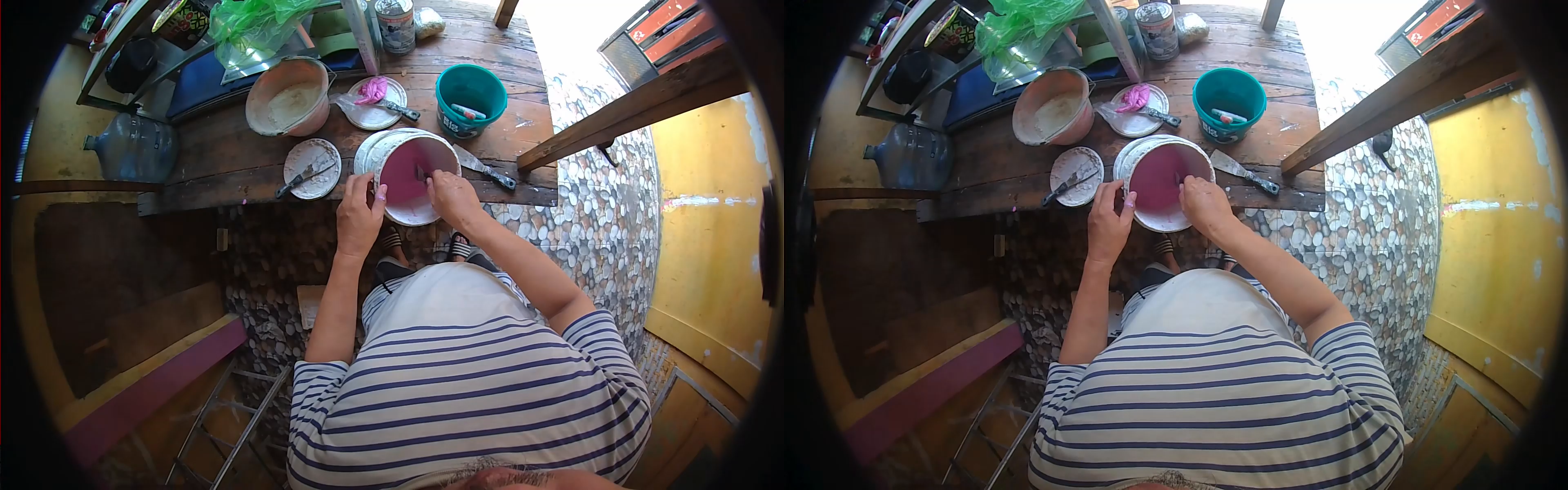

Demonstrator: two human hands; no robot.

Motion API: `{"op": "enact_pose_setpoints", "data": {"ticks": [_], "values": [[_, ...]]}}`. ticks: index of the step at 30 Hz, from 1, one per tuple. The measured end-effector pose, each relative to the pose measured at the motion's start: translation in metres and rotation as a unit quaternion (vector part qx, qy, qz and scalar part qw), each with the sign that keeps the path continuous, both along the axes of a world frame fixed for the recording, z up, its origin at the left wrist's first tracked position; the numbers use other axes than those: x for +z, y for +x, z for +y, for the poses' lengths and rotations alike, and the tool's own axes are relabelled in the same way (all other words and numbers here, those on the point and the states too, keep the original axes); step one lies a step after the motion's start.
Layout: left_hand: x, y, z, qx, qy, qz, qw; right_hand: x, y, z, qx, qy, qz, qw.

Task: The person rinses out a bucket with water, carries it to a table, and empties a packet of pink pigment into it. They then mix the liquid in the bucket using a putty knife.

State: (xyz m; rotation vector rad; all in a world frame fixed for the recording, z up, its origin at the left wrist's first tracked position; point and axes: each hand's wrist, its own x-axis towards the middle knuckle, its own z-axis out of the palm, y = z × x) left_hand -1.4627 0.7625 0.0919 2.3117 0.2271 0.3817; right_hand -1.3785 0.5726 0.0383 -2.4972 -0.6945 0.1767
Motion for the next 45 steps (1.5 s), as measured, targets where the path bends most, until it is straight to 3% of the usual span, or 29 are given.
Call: {"op": "enact_pose_setpoints", "data": {"ticks": [4, 10, 19, 22, 27, 31, 37, 42, 45], "values": [[-0.002, 0.001, 0.001, 0.0, 0.002, -0.002, 1.0, 0.0, 0.001, -0.002, 0.023, 0.002, 0.018, 1.0], [-0.002, 0.003, 0.003, -0.01, 0.02, -0.003, 1.0, -0.007, 0.011, 0.005, -0.035, -0.033, -0.018, 0.999], [0.0, 0.006, 0.004, -0.001, 0.013, -0.004, 1.0, 0.004, 0.013, 0.018, 0.011, 0.02, -0.042, 0.999], [0.002, 0.006, 0.003, -0.005, 0.013, 0.0, 1.0, 0.0, 0.019, 0.019, -0.031, -0.022, -0.03, 0.999], [0.003, 0.008, 0.005, -0.003, 0.005, 0.01, 1.0, 0.009, 0.01, 0.027, 0.055, 0.005, -0.053, 0.997], [-0.004, 0.008, 0.011, -0.01, 0.014, 0.01, 1.0, 0.007, 0.013, 0.025, 0.015, 0.015, -0.108, 0.994], [-0.003, 0.01, 0.014, -0.001, -0.011, 0.03, 0.999, 0.023, 0.001, 0.017, 0.102, -0.018, -0.083, 0.991], [-0.005, 0.011, 0.014, -0.015, 0.012, 0.022, 1.0, 0.015, 0.023, 0.018, 0.1, -0.008, -0.173, 0.98], [-0.005, 0.014, 0.015, -0.017, 0.016, 0.016, 1.0, 0.018, 0.017, 0.011, 0.1, -0.06, -0.116, 0.986]]}}
